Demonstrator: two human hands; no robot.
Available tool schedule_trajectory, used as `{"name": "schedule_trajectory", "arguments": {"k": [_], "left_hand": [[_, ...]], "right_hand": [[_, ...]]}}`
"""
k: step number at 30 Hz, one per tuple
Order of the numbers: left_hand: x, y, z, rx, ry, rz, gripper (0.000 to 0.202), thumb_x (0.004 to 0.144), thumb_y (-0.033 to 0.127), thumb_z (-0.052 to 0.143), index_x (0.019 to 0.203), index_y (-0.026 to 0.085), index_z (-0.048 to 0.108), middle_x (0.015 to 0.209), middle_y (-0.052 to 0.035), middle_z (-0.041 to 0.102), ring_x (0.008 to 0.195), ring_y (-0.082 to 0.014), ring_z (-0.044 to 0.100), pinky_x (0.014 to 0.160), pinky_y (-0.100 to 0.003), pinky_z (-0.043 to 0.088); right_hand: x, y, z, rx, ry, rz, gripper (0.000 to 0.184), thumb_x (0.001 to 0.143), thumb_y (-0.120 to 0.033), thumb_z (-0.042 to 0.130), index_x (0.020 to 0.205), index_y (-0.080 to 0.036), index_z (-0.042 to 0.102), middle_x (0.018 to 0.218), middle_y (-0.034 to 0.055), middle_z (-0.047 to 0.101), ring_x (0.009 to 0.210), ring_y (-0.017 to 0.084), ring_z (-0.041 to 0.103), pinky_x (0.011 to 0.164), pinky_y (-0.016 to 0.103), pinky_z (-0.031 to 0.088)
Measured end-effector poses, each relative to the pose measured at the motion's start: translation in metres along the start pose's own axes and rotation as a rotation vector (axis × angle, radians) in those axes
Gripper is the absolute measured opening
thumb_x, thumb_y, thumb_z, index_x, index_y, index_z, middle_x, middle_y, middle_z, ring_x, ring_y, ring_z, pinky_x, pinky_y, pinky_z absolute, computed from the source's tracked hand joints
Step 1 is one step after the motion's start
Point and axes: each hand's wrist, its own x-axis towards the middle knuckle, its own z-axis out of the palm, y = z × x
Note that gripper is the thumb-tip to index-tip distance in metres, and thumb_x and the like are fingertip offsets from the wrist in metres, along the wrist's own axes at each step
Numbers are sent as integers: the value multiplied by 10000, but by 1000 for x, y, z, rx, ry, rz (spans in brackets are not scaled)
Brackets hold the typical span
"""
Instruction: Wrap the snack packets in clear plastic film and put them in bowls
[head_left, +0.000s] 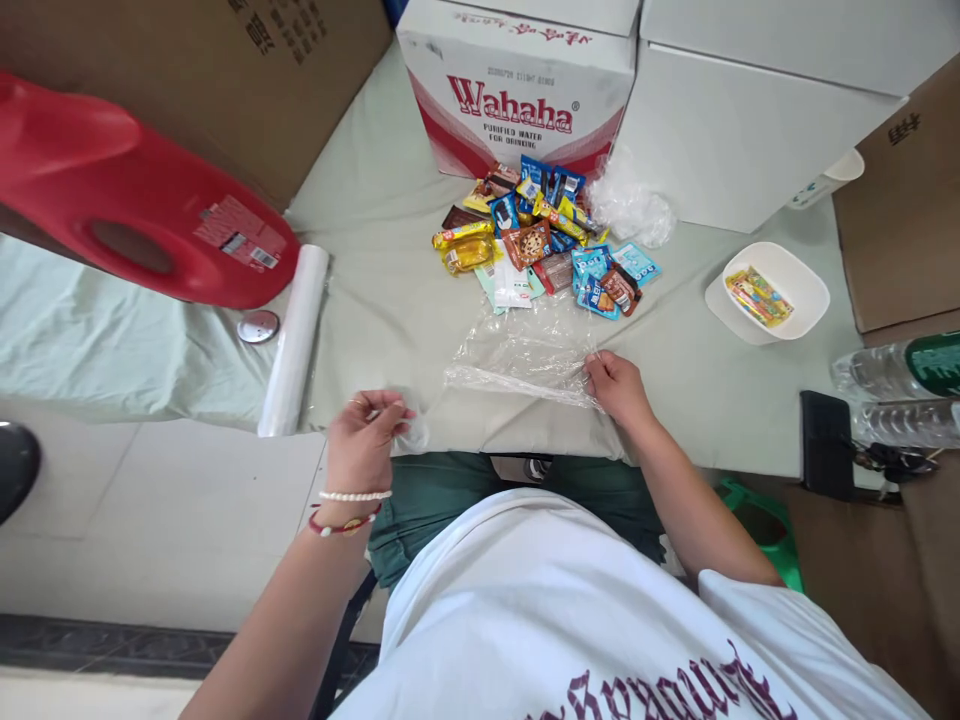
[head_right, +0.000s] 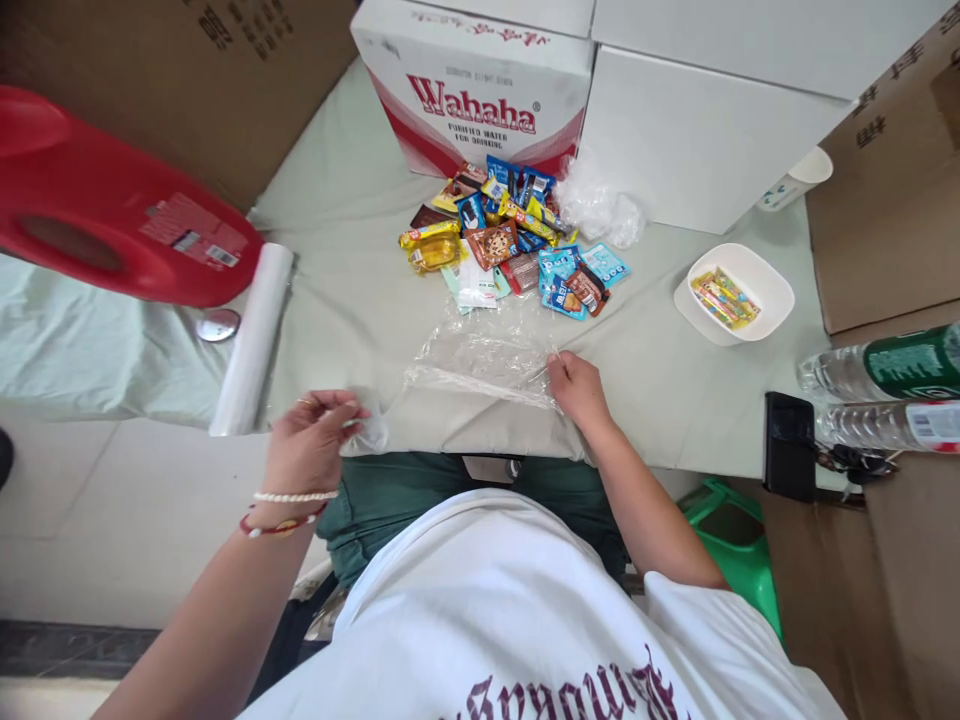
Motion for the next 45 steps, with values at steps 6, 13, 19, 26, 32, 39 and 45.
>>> {"name": "schedule_trajectory", "arguments": {"k": [6, 13, 19, 26, 32, 39, 45], "left_hand": [[27, 53, 35, 433, -444, 746, 276, 939, 436, 634, 982, 201, 772, 984, -63, 760, 934, -187, 713, 915, -337, 562], [96, 4, 120, 999, -1024, 1027, 530, 1031, 461, 380, 1379, 180, 665, 1543, -145, 578, 1448, -278, 520, 1233, -501, 365], [89, -21, 97, 1138, -976, 1060, 652, 1047, 583, 304, 1602, 259, 417, 1722, -90, 322, 1603, -259, 278, 1310, -542, 127], [80, -7, 96, 1069, -1034, 792, 698, 1064, 561, 78, 1665, 255, 258, 1732, -42, 306, 1622, -190, 211, 1324, -472, 55], [81, -5, 97, 1053, -1040, 740, 707, 1063, 552, 43, 1663, 243, 256, 1735, -41, 298, 1623, -173, 199, 1326, -452, 41], [85, -12, 99, 990, -993, 776, 662, 1084, 469, 59, 1524, 291, 521, 1688, -19, 404, 1590, -173, 297, 1317, -487, 128], [81, -23, 97, 1083, -911, 1008, 561, 1043, 498, 374, 1526, 258, 525, 1685, -79, 402, 1580, -248, 330, 1301, -533, 178]], "right_hand": [[3, -11, 1, -138, -55, -86, 395, 985, -523, 448, 746, -232, 566, 577, -10, 554, 559, 163, 481, 561, 281, 347], [-8, -5, -18, -234, -18, -119, 390, 957, -560, 509, 788, -223, 607, 598, -18, 547, 592, 162, 501, 597, 285, 360], [-30, 24, -55, -301, 154, -31, 305, 924, -471, 561, 902, -201, 701, 685, 8, 639, 624, 179, 559, 644, 311, 425], [-46, -36, 9, -492, 102, -763, 278, 1030, -431, 569, 1126, -205, 700, 1036, 98, 723, 943, 241, 605, 864, 391, 462], [-36, -41, 81, -740, -84, -893, 178, 1038, -268, 583, 1136, -225, 724, 1098, 88, 735, 994, 258, 546, 831, 415, 376], [-77, -21, 77, -640, -224, -946, 263, 1050, -160, 495, 1179, -209, 719, 1039, 92, 720, 909, 213, 609, 798, 354, 456], [-114, -16, 85, -573, -366, -1060, 216, 1034, -165, 528, 1043, -192, 742, 851, 45, 693, 750, 181, 616, 653, 303, 474]]}}
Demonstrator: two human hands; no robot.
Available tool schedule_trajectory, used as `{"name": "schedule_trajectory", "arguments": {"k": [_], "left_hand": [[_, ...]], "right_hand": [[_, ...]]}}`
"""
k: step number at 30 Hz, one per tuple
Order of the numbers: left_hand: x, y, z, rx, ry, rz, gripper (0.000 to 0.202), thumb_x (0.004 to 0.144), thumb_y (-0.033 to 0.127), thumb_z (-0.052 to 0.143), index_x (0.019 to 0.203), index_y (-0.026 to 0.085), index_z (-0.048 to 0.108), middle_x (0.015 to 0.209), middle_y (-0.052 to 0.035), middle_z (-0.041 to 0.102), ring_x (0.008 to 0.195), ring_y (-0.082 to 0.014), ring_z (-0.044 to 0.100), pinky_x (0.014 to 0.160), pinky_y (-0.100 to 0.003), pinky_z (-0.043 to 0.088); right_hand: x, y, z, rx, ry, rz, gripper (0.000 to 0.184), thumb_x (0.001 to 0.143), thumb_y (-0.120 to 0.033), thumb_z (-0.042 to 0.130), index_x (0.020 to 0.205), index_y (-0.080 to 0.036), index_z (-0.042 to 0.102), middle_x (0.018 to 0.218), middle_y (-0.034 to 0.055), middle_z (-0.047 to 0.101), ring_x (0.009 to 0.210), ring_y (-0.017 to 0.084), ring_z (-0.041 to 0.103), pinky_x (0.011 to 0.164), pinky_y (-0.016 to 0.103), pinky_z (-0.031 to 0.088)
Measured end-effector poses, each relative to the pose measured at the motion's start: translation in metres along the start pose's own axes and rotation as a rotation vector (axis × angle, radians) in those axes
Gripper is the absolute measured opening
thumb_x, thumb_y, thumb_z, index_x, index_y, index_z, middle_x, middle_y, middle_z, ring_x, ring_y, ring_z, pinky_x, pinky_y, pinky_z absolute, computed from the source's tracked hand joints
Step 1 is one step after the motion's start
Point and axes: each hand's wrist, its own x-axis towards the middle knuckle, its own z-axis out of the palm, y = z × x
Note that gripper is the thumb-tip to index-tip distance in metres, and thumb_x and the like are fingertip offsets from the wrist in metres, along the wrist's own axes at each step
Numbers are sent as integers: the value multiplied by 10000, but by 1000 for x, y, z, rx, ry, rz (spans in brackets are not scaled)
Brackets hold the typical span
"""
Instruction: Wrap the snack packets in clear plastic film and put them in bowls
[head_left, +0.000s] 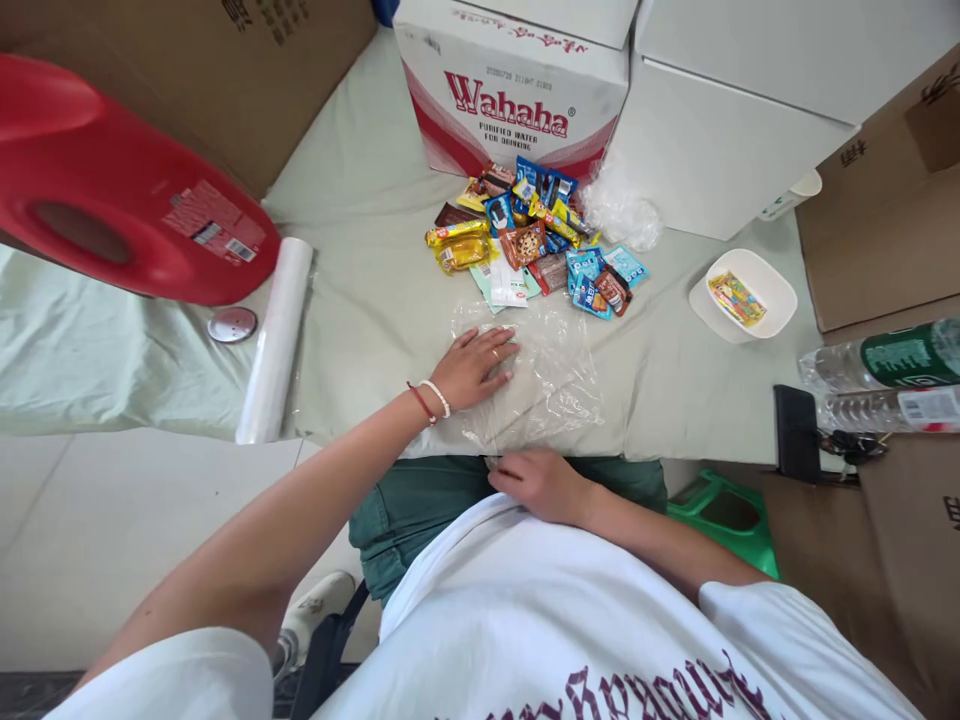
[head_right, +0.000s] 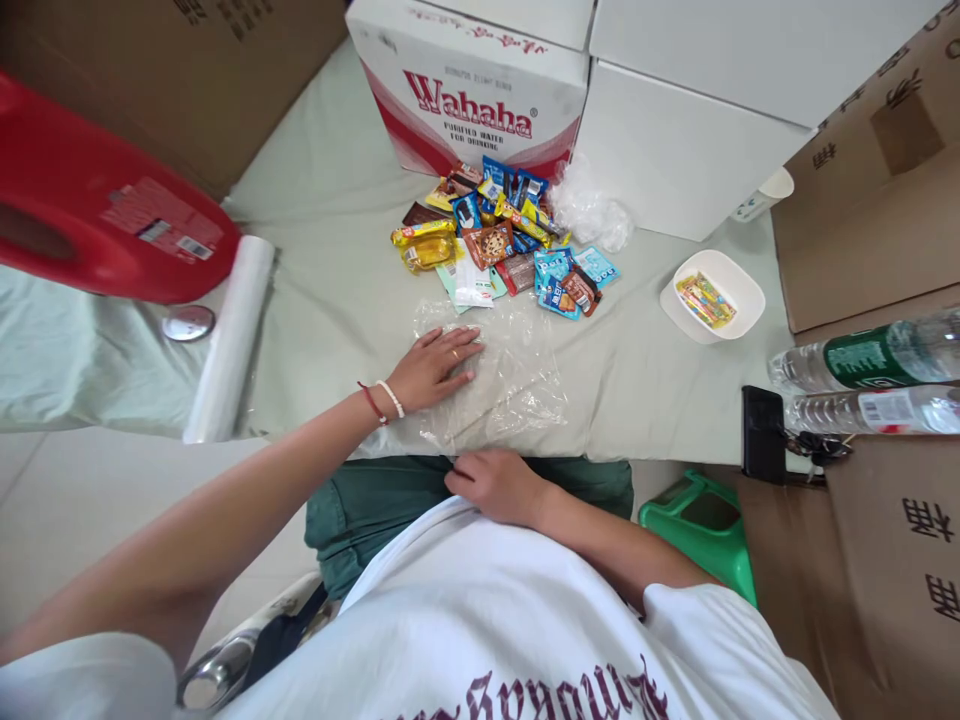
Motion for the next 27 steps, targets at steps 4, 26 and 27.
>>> {"name": "schedule_trajectory", "arguments": {"k": [4, 26, 27], "left_hand": [[-6, 6, 6, 140, 16, 79, 599, 1053, 463, 367, 1596, 218, 432, 1714, -123, 320, 1600, -287, 284, 1303, -560, 145], [-27, -8, -1, 301, 121, -201, 869, 995, 694, 344, 1682, 180, 205, 1727, -189, 202, 1610, -358, 236, 1265, -704, 29], [-27, -7, -1, 303, 117, -203, 874, 993, 700, 343, 1681, 178, 208, 1729, -187, 196, 1614, -358, 224, 1264, -707, 15]], "right_hand": [[19, 3, -29, 119, 91, 100, 297, 1055, -196, 450, 1123, -232, 736, 990, 72, 739, 888, 192, 655, 781, 316, 540], [-28, 167, -102, -91, 117, 735, 515, 1052, -448, 416, 1438, -165, 608, 1426, 186, 645, 1309, 334, 591, 1107, 533, 464], [-15, 176, -112, -108, 150, 741, 488, 1044, -429, 429, 1386, -152, 639, 1340, 188, 686, 1227, 335, 623, 1062, 516, 487]]}}
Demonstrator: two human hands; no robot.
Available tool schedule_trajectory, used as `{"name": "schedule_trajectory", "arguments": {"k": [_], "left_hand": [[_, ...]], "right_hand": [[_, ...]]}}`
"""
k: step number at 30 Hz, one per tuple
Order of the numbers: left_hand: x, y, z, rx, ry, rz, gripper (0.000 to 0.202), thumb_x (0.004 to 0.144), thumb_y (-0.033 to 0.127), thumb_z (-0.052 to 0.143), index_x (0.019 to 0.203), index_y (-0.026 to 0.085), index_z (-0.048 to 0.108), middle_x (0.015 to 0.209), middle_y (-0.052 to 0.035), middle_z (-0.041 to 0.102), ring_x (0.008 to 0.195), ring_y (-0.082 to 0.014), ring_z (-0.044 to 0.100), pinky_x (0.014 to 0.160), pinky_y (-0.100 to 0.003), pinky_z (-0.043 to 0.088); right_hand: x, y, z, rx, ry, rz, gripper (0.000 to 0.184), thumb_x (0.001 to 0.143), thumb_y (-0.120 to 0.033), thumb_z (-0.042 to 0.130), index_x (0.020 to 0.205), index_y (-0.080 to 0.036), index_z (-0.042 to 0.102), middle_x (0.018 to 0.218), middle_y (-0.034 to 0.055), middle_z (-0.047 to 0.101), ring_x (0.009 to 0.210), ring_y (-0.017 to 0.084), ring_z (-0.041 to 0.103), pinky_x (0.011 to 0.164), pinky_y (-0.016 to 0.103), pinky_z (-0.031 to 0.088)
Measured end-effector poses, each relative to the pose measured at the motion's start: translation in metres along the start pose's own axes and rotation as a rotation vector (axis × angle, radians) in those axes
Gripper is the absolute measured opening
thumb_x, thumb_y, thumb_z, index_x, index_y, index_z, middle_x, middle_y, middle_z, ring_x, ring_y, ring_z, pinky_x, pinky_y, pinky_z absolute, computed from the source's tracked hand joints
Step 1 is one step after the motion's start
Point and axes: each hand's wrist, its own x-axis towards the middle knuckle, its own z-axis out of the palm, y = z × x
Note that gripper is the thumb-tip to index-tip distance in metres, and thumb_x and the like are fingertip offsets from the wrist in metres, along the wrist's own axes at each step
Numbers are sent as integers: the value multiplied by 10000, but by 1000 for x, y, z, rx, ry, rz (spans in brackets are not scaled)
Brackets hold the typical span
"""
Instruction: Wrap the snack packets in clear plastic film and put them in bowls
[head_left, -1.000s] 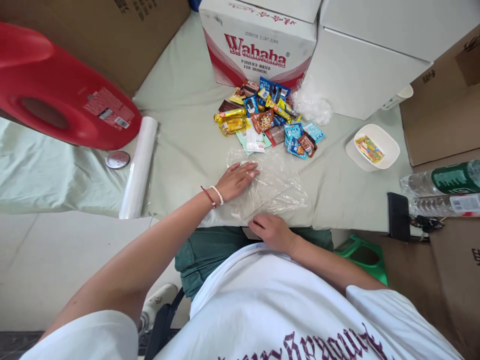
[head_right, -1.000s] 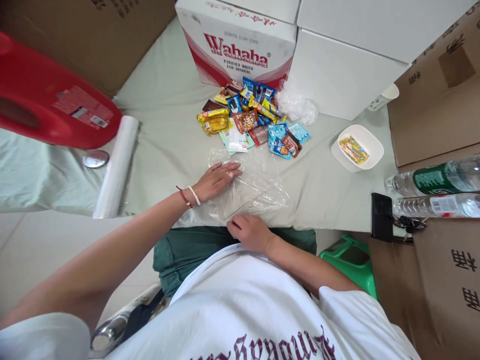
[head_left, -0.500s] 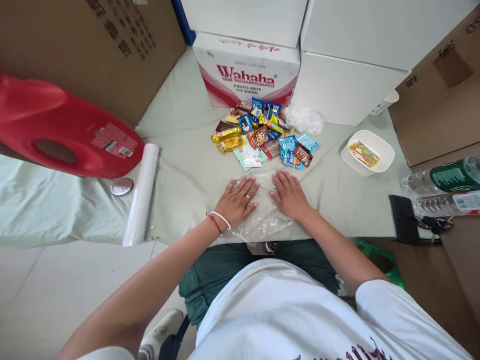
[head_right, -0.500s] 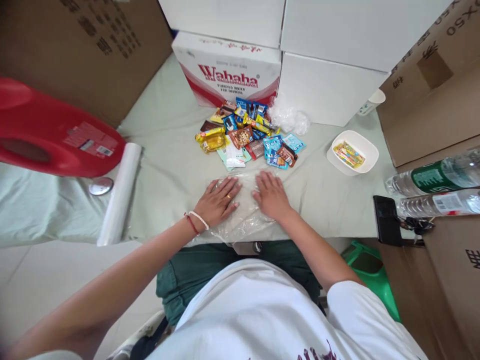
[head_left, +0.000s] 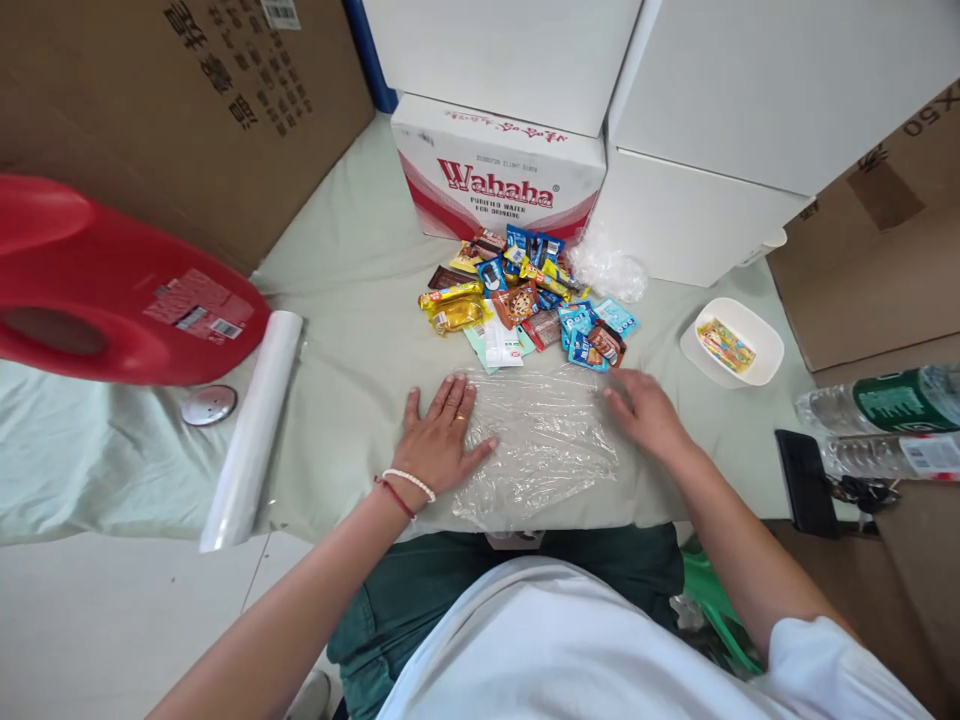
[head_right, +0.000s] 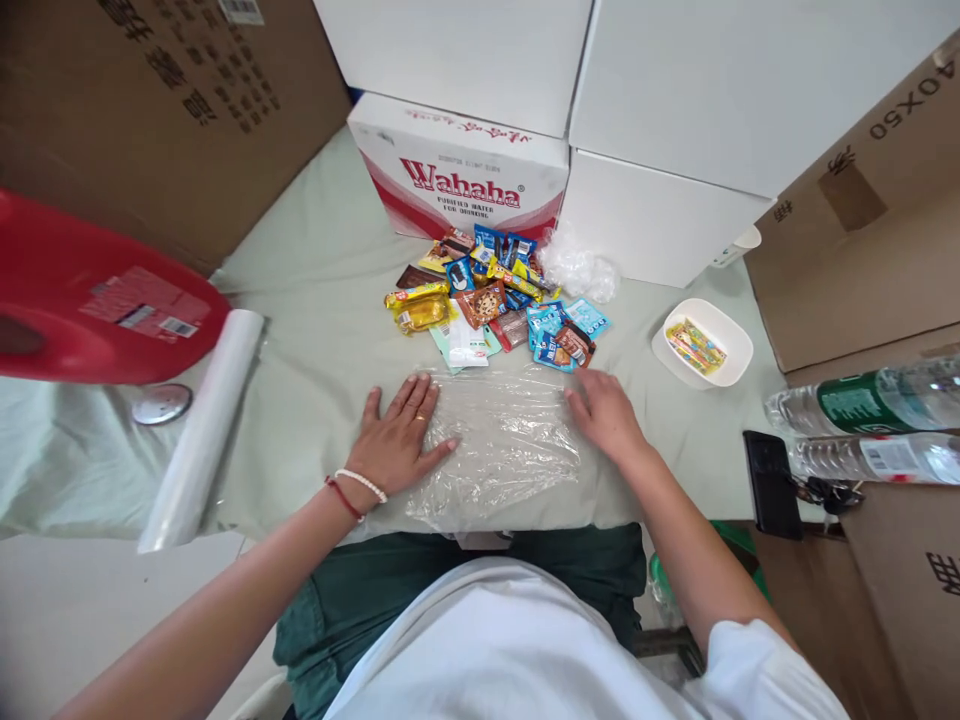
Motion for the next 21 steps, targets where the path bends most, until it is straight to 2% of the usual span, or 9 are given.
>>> {"name": "schedule_trajectory", "arguments": {"k": [2, 4, 8, 10, 12, 14, 17, 19, 21], "left_hand": [[0, 1, 0, 3, -10, -2, 872, 996, 698, 337, 1680, 172, 207, 1733, -183, 189, 1616, -357, 217, 1262, -711, -4], [0, 1, 0, 6, -15, -1, 867, 1001, 693, 330, 1681, 170, 202, 1735, -178, 186, 1615, -355, 220, 1265, -706, -6], [-1, 1, -2, 10, -21, 2, 857, 1007, 683, 329, 1682, 171, 197, 1738, -172, 191, 1613, -355, 225, 1274, -687, 17], [-1, 1, -3, 5, -20, 4, 855, 1004, 683, 342, 1683, 182, 202, 1737, -170, 199, 1613, -355, 225, 1277, -680, 16], [-1, 2, -3, -8, -10, 2, 859, 996, 691, 361, 1683, 199, 207, 1737, -165, 207, 1613, -359, 224, 1279, -672, 9], [-1, 2, -3, -24, -4, -5, 863, 990, 695, 377, 1684, 211, 209, 1738, -161, 211, 1612, -361, 225, 1281, -665, 4], [0, 2, -4, -42, -17, -8, 865, 988, 691, 390, 1682, 205, 217, 1736, -166, 216, 1611, -360, 229, 1280, -665, 2], [0, 1, -3, -43, -17, -1, 868, 987, 692, 387, 1680, 196, 219, 1737, -169, 213, 1612, -363, 222, 1278, -670, 4], [-1, 1, -3, -37, -9, 5, 865, 991, 691, 377, 1680, 192, 220, 1739, -168, 202, 1615, -364, 214, 1277, -673, 4]], "right_hand": [[42, -10, -9, -32, 52, -34, 422, 1031, -361, 432, 1289, -150, 690, 1235, 176, 713, 1138, 331, 626, 1018, 494, 490], [91, -28, -7, -60, 33, -155, 390, 1017, -293, 435, 1256, -153, 708, 1236, 165, 704, 1146, 323, 594, 1032, 478, 463], [181, -62, 22, -114, -39, -363, 525, 976, -194, 481, 1493, -127, 548, 1443, 163, 616, 1267, 326, 503, 1106, 493, 392], [210, -68, 35, -165, -86, -384, 515, 980, -232, 524, 1481, -118, 557, 1390, 180, 639, 1256, 347, 496, 1081, 519, 401], [225, -65, 36, -203, -85, -375, 405, 983, -355, 584, 1289, -109, 683, 1215, 195, 686, 1211, 375, 507, 1044, 550, 413], [223, -60, 21, -202, -1, -344, 413, 963, -491, 622, 1087, -110, 726, 1099, 201, 679, 1189, 400, 508, 1024, 581, 415], [191, -61, -14, -122, 140, -291, 452, 970, -540, 595, 1112, -121, 689, 1142, 199, 642, 1187, 398, 511, 1007, 583, 427], [153, -71, -27, -15, 97, -311, 405, 1009, -453, 541, 1250, -142, 638, 1208, 179, 630, 1145, 346, 552, 981, 527, 463], [107, -86, -21, 90, -71, -357, 405, 1026, -327, 491, 1384, -153, 564, 1254, 165, 644, 1091, 296, 602, 944, 459, 502]]}}
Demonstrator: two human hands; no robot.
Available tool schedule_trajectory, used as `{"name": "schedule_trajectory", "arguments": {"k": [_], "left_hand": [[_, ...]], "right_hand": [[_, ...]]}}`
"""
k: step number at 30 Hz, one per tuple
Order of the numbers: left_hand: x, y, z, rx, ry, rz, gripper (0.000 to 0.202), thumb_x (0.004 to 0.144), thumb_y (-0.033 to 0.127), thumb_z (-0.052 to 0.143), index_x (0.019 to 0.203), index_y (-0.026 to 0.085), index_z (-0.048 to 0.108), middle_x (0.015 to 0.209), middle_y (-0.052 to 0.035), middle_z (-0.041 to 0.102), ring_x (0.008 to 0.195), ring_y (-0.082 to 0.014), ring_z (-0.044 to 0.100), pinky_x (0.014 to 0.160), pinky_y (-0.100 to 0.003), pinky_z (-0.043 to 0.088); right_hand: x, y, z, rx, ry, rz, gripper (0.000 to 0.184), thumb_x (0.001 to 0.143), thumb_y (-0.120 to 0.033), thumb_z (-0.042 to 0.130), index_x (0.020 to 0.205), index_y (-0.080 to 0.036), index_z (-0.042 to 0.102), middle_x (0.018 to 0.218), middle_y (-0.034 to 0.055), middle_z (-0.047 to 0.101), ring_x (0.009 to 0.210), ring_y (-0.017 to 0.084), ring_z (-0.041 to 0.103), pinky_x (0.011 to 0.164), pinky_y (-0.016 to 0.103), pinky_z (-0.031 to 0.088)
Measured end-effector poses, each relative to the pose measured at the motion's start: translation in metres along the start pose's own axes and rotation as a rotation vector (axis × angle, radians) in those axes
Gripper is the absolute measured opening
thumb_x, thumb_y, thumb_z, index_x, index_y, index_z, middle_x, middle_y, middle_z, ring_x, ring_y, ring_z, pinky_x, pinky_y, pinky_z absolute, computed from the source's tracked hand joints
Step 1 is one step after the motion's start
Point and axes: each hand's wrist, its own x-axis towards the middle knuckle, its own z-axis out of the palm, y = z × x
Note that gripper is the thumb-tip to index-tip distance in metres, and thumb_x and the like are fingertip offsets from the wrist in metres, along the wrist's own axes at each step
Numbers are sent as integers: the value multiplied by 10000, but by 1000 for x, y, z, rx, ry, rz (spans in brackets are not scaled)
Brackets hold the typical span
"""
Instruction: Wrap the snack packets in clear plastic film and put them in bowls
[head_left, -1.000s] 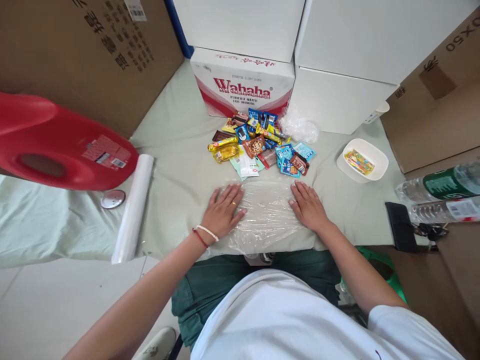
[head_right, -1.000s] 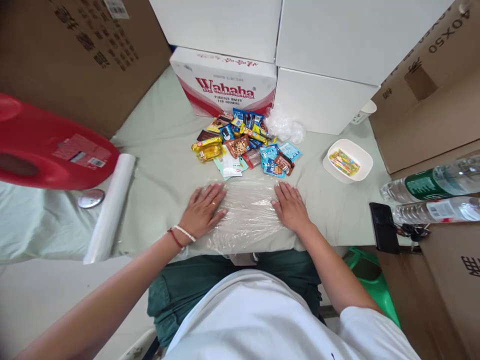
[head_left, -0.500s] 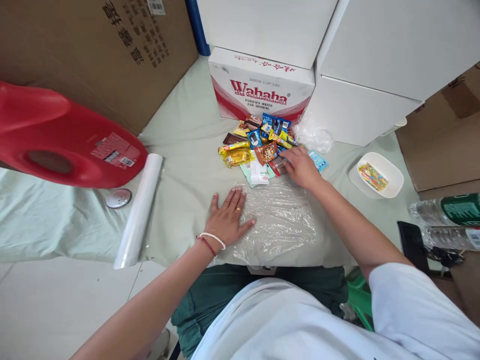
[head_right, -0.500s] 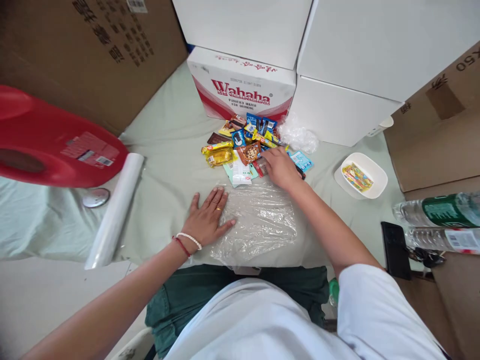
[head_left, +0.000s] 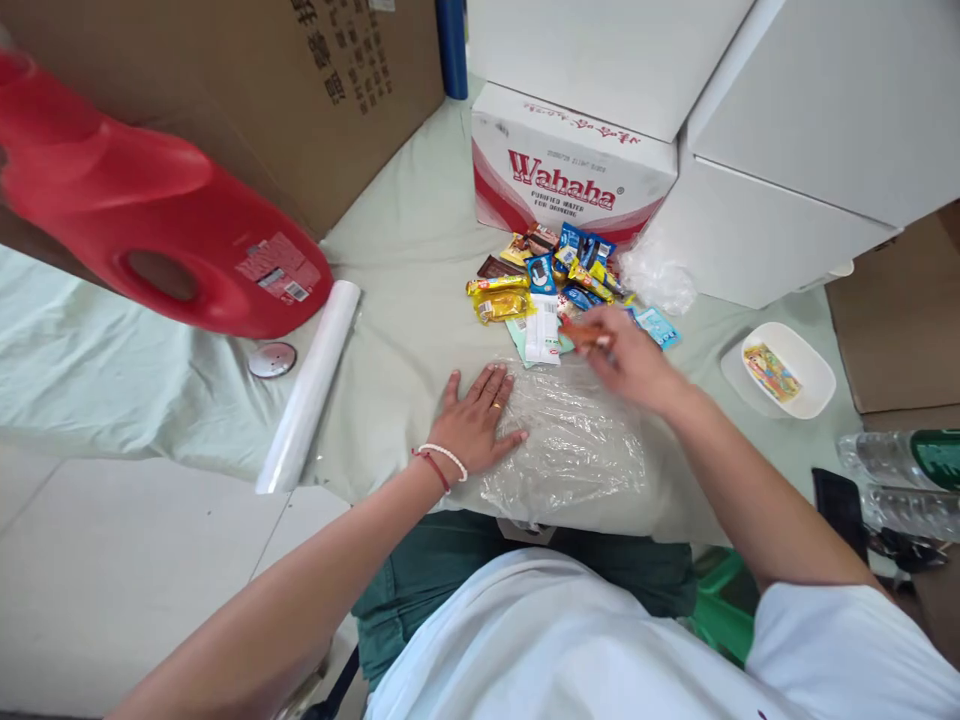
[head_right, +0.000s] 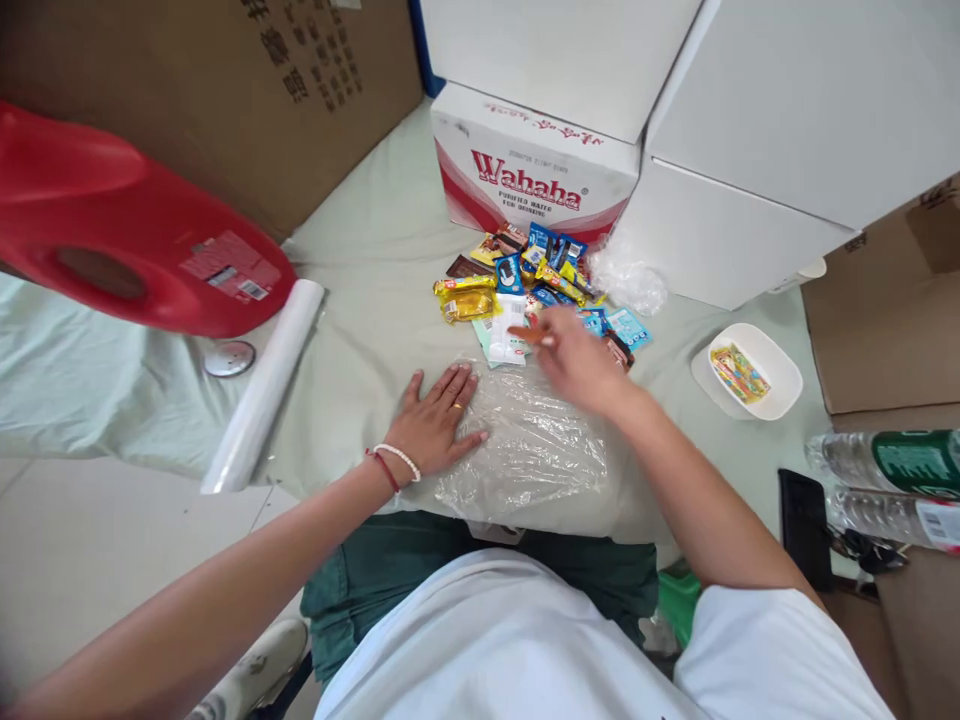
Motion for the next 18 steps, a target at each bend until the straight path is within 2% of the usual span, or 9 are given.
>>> {"name": "schedule_trajectory", "arguments": {"k": [2, 5, 8, 10, 12, 14, 15, 16, 18], "left_hand": [[0, 0, 0, 9, 10, -1, 858, 995, 684, 368, 1679, 186, 224, 1739, -171, 194, 1615, -361, 214, 1276, -676, 5], [0, 0, 1, 12, 16, 8, 849, 999, 658, 375, 1679, 172, 222, 1734, -179, 198, 1611, -364, 227, 1271, -689, 16], [1, -1, 1, 9, 16, 12, 838, 1001, 633, 385, 1682, 176, 208, 1729, -181, 210, 1605, -365, 247, 1267, -697, 19], [2, -1, 2, 9, 18, 7, 833, 1002, 632, 381, 1684, 188, 203, 1728, -178, 213, 1604, -358, 251, 1268, -692, 12], [3, -2, 3, 16, 16, 6, 835, 1001, 643, 375, 1683, 190, 207, 1730, -173, 213, 1607, -357, 244, 1270, -687, 6], [3, -1, 4, 28, 11, 5, 844, 998, 649, 372, 1679, 175, 219, 1732, -176, 212, 1607, -366, 241, 1270, -686, 8], [3, -1, 4, 35, 7, 2, 848, 996, 649, 373, 1676, 165, 224, 1732, -177, 211, 1605, -371, 243, 1270, -686, 11], [3, -1, 4, 41, 3, -3, 852, 994, 648, 376, 1674, 158, 229, 1733, -178, 212, 1603, -375, 247, 1271, -685, 14], [3, -1, 5, 47, 3, -12, 847, 994, 643, 380, 1672, 157, 236, 1732, -175, 220, 1602, -374, 251, 1274, -677, 15]], "right_hand": [[-34, -30, 28, -15, -143, -18, 488, 1005, -235, 494, 1487, -158, 505, 1368, 181, 636, 1162, 315, 596, 991, 472, 492], [-70, -61, 74, -165, -208, 32, 566, 982, -176, 510, 1546, -145, 478, 1520, 215, 551, 1323, 381, 514, 1105, 583, 403], [-86, -63, 86, -140, -254, -10, 639, 975, -329, 602, 1563, -124, 458, 1626, 222, 432, 1489, 407, 359, 1202, 658, 278], [-85, -44, 71, -43, -246, -50, 673, 978, -443, 600, 1569, -156, 453, 1631, 197, 433, 1514, 372, 344, 1218, 617, 297], [-77, -10, 49, -9, -118, 10, 604, 1012, -436, 520, 1565, -201, 462, 1598, 168, 475, 1481, 328, 397, 1203, 555, 351], [-67, 32, 31, -109, 86, 216, 608, 982, -381, 528, 1556, -189, 470, 1574, 184, 487, 1460, 358, 393, 1197, 573, 341], [-63, 53, 25, -164, 136, 340, 665, 933, -378, 583, 1550, -156, 473, 1557, 213, 492, 1437, 394, 395, 1181, 598, 343], [-60, 72, 22, -191, 141, 444, 698, 887, -373, 620, 1526, -122, 496, 1498, 237, 535, 1390, 417, 426, 1151, 611, 362], [-61, 103, 20, -207, 100, 544, 649, 840, -365, 631, 1430, -96, 590, 1339, 234, 630, 1279, 412, 501, 1103, 594, 402]]}}
